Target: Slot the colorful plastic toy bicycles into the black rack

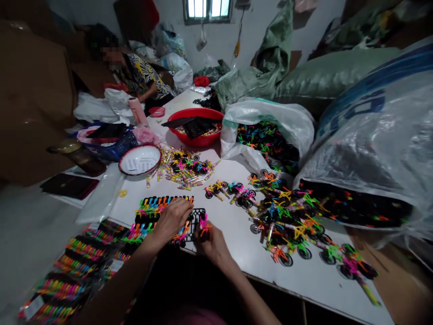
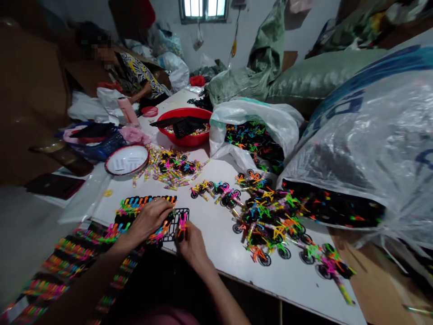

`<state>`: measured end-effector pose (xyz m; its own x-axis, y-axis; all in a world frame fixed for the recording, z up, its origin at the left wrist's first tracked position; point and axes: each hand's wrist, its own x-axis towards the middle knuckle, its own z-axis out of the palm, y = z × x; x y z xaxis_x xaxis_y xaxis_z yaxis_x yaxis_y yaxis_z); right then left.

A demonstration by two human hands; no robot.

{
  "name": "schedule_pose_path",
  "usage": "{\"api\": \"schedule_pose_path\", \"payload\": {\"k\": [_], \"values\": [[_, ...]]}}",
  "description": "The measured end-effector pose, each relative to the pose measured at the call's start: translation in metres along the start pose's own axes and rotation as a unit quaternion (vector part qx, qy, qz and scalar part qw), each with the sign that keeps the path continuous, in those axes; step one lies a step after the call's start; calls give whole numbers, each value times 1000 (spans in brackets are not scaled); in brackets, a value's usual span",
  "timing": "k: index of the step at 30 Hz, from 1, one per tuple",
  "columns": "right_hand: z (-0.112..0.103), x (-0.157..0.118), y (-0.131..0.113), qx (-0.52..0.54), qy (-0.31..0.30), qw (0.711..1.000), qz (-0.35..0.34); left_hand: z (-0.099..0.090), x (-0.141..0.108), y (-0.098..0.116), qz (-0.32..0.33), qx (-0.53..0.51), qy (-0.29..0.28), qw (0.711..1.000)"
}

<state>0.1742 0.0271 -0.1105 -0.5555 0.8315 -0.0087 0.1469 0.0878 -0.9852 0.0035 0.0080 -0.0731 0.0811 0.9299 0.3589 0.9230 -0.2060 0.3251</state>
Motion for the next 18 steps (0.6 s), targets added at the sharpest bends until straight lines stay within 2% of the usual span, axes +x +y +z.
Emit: {"api": "schedule_pose_path", "payload": {"k": [4, 7, 10, 14, 18], "values": [[20, -12, 20, -60, 32, 997, -39, -3, 1, 2, 9, -6, -9, 1000], [28, -13, 28, -92, 32, 992, -79, -6, 0, 3, 7, -11, -16, 1000], [31, -13, 31, -138, 23, 983, -121, -6, 1, 1, 7, -16, -22, 1000], [29, -11, 30, -171, 28, 976, -134, -7, 1, 3, 5, -13, -20, 1000], [27, -13, 29, -192, 24, 972, -134, -21, -13, 24, 21, 30, 4, 999]]}}
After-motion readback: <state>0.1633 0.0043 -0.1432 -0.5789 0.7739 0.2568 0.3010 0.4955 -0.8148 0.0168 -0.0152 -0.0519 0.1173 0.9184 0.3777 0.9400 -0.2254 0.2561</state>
